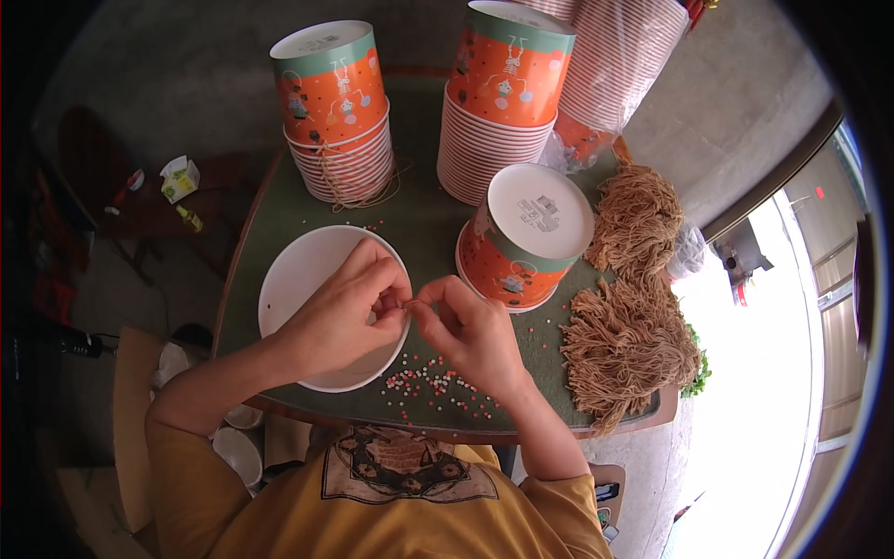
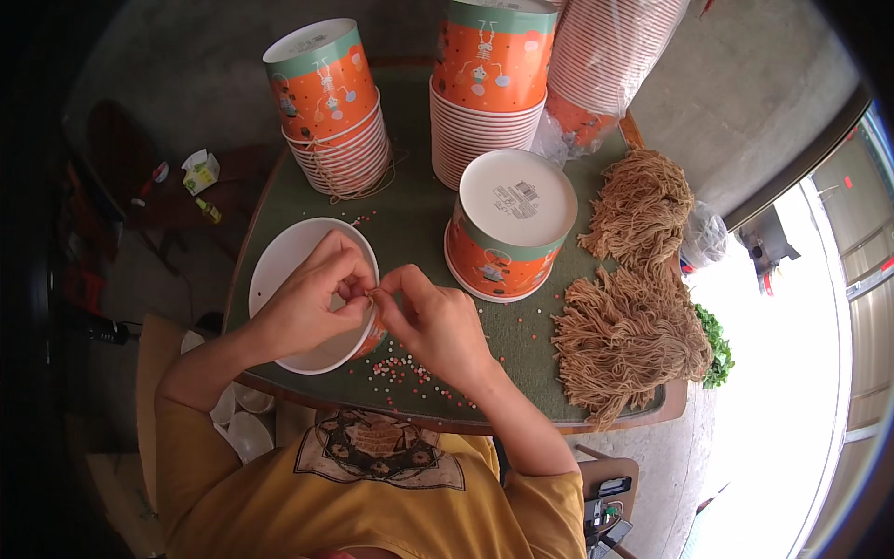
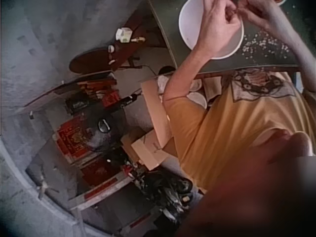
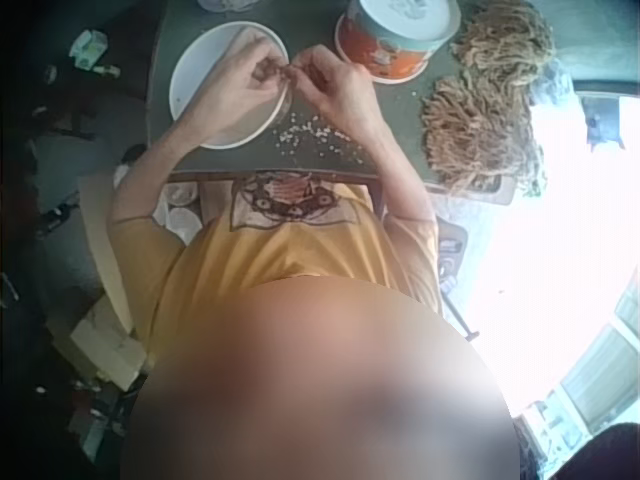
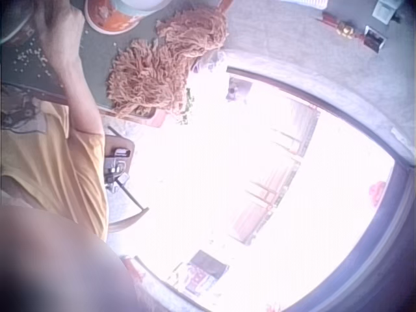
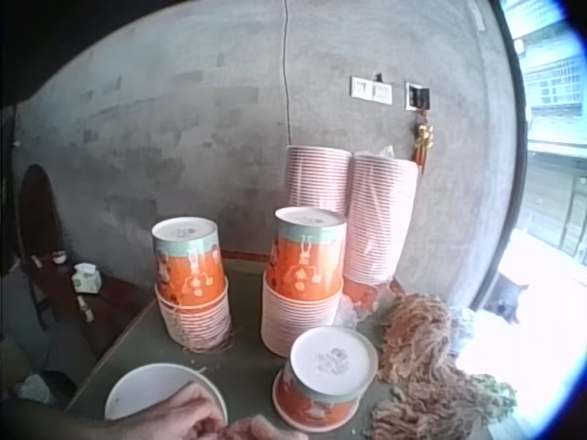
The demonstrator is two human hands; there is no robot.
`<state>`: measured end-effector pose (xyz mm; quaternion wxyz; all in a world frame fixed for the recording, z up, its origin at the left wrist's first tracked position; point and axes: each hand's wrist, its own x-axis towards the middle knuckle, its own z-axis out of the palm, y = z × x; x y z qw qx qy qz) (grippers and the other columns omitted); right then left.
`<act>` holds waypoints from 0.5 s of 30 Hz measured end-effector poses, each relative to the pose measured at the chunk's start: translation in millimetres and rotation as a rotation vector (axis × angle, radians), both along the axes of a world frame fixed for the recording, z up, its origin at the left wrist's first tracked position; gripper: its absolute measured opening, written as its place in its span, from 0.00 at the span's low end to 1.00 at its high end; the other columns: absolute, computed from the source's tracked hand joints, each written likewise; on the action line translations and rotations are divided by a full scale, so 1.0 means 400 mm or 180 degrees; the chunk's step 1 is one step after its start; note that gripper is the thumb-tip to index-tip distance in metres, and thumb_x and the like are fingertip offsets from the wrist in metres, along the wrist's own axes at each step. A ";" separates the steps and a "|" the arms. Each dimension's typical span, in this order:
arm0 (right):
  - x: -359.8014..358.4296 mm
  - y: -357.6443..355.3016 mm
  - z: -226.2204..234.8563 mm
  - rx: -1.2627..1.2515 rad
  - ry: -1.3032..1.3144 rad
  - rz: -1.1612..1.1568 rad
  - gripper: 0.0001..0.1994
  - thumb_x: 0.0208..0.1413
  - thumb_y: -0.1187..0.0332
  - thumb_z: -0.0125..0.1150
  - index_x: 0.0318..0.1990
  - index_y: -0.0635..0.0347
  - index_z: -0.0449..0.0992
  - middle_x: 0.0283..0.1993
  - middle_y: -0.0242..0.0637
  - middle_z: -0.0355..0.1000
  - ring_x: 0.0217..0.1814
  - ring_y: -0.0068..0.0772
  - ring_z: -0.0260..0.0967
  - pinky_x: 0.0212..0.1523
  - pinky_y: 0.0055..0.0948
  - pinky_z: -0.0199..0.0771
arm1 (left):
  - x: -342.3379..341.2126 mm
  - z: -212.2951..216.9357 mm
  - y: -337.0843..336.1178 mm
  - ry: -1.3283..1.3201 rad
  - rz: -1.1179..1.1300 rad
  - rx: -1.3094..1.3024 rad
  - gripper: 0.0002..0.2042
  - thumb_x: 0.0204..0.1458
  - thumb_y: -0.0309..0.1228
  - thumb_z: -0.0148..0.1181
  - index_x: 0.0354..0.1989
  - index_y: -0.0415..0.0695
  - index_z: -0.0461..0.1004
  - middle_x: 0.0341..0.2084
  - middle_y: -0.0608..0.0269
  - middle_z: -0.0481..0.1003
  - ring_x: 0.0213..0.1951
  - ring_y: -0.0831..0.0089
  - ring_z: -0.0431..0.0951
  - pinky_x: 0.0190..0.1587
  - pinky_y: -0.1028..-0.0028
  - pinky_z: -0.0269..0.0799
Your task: Assembling decorative paper buckets by threading a cord with beads through holes.
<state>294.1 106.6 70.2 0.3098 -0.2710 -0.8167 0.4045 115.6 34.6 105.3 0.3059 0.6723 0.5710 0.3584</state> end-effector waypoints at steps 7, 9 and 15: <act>-0.006 -0.007 -0.003 0.0063 -0.0043 -0.0030 0.07 0.57 0.66 0.61 0.37 0.58 0.71 0.17 0.37 0.70 0.16 0.38 0.69 0.19 0.35 0.66 | -0.006 -0.012 -0.003 0.0495 -0.0102 0.0515 0.09 0.46 0.17 0.58 0.33 0.39 0.65 0.39 0.58 0.61 0.35 0.70 0.70 0.38 0.71 0.71; -0.007 -0.010 -0.006 0.0218 0.0000 -0.0062 0.07 0.57 0.66 0.61 0.37 0.58 0.71 0.17 0.37 0.70 0.17 0.40 0.70 0.19 0.36 0.67 | -0.004 -0.010 -0.003 0.0507 -0.0099 0.0580 0.09 0.46 0.17 0.58 0.33 0.39 0.65 0.39 0.59 0.61 0.35 0.70 0.71 0.37 0.71 0.71; -0.011 -0.030 -0.017 0.0651 0.0152 -0.0196 0.07 0.55 0.69 0.64 0.36 0.60 0.72 0.17 0.33 0.66 0.14 0.25 0.63 0.18 0.27 0.63 | 0.006 0.000 -0.017 0.0466 0.0248 0.0083 0.09 0.47 0.18 0.58 0.34 0.40 0.66 0.30 0.63 0.69 0.31 0.71 0.75 0.35 0.72 0.72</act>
